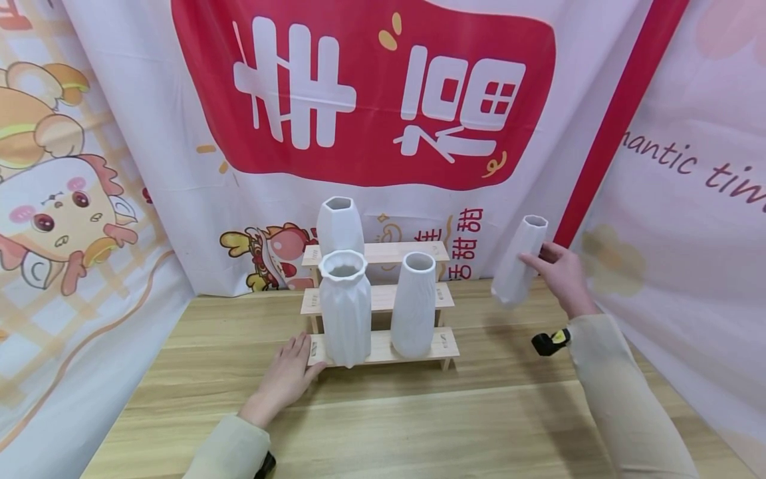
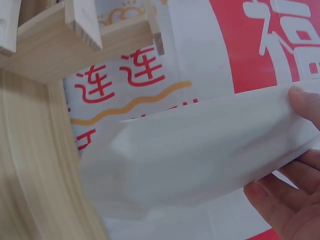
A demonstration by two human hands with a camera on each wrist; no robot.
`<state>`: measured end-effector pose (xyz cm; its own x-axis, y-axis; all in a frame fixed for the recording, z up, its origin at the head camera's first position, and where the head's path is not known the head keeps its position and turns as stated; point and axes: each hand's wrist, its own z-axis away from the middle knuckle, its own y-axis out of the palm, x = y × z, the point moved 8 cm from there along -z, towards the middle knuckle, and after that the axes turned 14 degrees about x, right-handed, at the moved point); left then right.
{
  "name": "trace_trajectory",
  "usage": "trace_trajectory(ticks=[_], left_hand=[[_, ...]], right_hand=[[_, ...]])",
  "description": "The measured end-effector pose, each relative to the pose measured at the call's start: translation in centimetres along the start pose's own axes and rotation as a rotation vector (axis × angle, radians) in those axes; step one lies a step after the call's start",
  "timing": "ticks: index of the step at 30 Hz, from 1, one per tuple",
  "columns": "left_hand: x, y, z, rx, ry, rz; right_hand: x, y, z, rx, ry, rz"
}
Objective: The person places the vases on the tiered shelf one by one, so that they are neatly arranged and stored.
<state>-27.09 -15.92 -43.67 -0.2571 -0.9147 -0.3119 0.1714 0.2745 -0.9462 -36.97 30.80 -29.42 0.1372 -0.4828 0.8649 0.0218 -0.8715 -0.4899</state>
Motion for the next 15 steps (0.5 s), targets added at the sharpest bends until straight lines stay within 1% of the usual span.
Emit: trace_trajectory(ticks=[5, 11, 15], left_hand=[[0.0, 0.0, 0.0, 0.002, -0.004, 0.003], [0.1, 0.0, -0.1, 0.007, -0.010, 0.008], [0.1, 0.0, 0.0, 0.009, -0.010, 0.012]], right_hand=[[1.1, 0.5, 0.0, 0.022, -0.002, -0.028], [2.4, 1.1, 0.0, 0.039, 0.020, -0.030], [3.2, 1.8, -0.1, 0.052, 0.017, -0.038]])
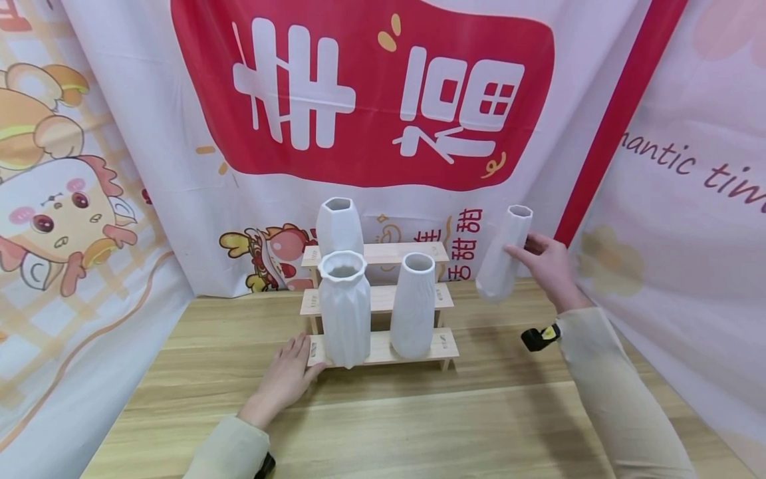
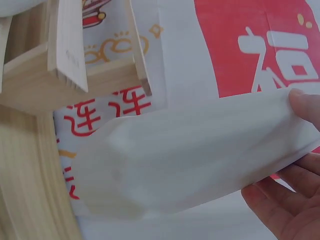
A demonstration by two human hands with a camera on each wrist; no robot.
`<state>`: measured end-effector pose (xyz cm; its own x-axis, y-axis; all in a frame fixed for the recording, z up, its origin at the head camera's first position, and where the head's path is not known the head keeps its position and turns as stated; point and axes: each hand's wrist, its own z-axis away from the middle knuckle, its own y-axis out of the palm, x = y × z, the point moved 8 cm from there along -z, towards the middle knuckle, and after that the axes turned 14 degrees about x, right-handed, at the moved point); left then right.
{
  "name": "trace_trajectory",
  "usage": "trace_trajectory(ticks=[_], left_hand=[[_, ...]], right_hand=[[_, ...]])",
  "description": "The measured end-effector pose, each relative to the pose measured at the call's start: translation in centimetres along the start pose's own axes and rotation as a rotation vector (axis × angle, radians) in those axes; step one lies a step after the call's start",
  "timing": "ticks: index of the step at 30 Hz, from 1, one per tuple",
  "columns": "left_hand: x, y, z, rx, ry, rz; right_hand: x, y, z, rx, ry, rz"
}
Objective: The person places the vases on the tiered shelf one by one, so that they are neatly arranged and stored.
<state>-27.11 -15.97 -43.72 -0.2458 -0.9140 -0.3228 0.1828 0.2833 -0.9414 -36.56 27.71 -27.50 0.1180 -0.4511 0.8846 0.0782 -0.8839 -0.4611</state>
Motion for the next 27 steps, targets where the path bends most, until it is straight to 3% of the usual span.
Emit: trace_trajectory(ticks=[14, 27], left_hand=[[0.0, 0.0, 0.1, 0.002, 0.000, -0.002], [0.1, 0.1, 0.0, 0.000, 0.004, -0.011]], right_hand=[[2.9, 2.4, -0.4, 0.049, -0.051, -0.006], [5.2, 4.6, -1.0, 0.071, -0.158, 0.016]])
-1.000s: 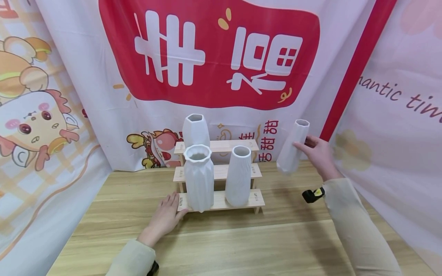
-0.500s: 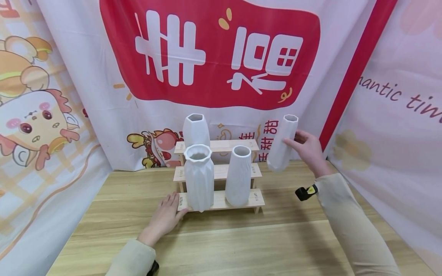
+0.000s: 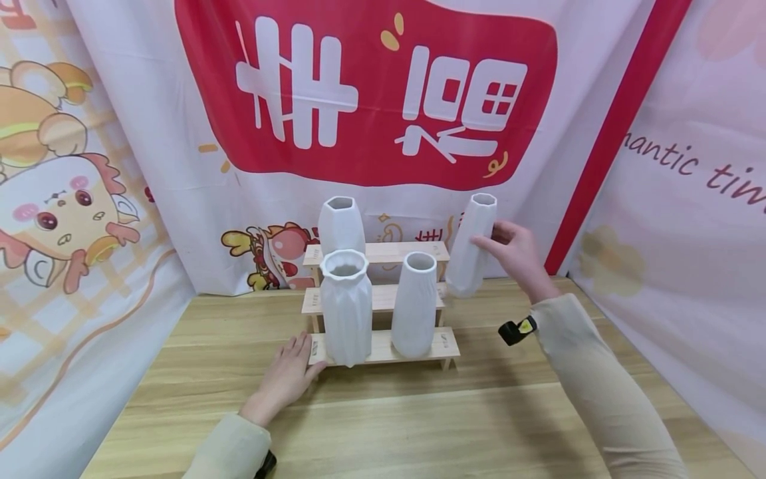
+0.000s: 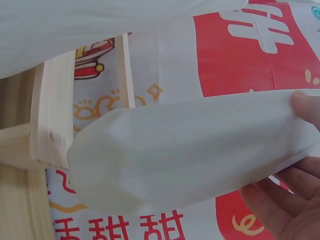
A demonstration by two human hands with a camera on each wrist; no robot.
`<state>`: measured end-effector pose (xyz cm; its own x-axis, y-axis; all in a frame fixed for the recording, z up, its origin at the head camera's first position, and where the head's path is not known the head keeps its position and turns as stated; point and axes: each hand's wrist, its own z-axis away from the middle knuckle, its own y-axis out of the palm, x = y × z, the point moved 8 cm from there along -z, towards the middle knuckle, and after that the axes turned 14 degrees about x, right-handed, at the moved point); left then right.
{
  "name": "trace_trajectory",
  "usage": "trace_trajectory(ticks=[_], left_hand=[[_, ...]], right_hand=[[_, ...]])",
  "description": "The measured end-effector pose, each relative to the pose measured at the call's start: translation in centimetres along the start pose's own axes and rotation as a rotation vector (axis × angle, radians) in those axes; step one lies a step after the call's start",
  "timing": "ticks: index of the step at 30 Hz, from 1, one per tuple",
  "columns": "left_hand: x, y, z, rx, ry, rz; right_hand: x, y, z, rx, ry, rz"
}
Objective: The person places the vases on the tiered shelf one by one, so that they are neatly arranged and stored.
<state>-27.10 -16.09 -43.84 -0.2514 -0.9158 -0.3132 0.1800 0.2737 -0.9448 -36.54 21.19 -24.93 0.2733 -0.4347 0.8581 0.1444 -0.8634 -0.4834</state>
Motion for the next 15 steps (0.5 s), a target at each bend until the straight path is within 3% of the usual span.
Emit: trace_trajectory(ticks=[15], left_hand=[[0.1, 0.2, -0.1, 0.012, -0.004, -0.001]], right_hand=[[1.3, 3.0, -1.5, 0.050, -0.037, -0.008]])
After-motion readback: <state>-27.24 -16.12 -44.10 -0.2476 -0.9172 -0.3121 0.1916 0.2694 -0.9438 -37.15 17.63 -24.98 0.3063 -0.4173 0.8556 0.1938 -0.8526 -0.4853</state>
